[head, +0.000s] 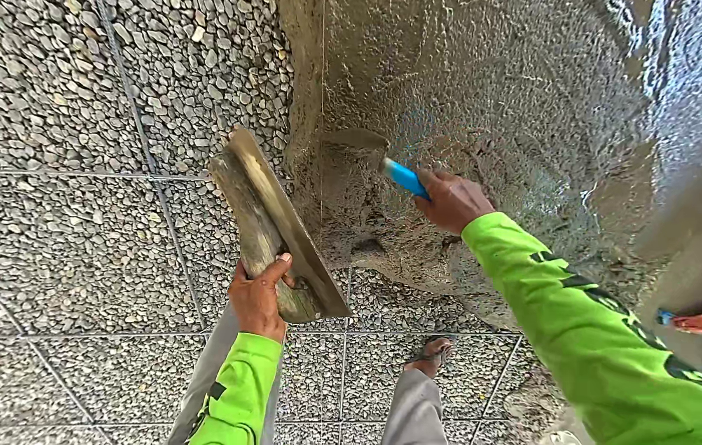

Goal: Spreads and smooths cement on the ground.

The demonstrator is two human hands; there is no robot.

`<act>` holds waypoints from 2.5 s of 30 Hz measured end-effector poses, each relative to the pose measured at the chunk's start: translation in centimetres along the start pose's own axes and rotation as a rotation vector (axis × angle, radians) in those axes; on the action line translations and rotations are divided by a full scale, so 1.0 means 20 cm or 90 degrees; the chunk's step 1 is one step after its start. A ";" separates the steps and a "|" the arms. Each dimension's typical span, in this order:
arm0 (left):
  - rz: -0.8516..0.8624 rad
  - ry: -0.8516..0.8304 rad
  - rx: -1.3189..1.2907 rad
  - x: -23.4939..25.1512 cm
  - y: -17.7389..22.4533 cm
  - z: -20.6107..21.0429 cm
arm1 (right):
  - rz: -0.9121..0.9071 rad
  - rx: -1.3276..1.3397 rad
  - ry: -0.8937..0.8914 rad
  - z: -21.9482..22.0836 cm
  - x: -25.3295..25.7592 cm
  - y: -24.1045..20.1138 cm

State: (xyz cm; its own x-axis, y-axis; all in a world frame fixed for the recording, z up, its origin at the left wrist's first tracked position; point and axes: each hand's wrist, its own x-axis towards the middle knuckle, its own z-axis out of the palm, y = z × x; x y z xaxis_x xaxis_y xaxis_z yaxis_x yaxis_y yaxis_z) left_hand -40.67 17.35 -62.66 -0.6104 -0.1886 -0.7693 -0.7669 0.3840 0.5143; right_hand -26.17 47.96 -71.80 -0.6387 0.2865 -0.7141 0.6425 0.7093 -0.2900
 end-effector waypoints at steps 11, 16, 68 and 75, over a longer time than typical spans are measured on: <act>0.031 -0.032 0.065 -0.09 -0.12 0.09 | 0.147 0.496 -0.020 0.35 -0.29 -0.38; 0.064 -0.040 0.105 -0.11 -0.17 0.11 | 0.245 0.648 -0.058 0.47 -0.31 -0.46; 0.094 -0.125 0.177 -0.19 -0.27 0.15 | 0.493 1.003 0.140 0.54 -0.76 0.52; 0.086 -0.161 0.192 -0.22 -0.30 0.21 | 0.544 0.904 0.225 0.58 -0.93 0.72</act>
State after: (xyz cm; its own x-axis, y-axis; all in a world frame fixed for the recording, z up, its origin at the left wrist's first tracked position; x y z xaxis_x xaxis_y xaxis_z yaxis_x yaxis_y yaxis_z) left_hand -32.52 19.73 -64.00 -0.6047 0.0959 -0.7906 -0.5670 0.6453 0.5119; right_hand -0.15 45.52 -70.11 0.1354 0.5120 -0.8482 0.5485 -0.7517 -0.3662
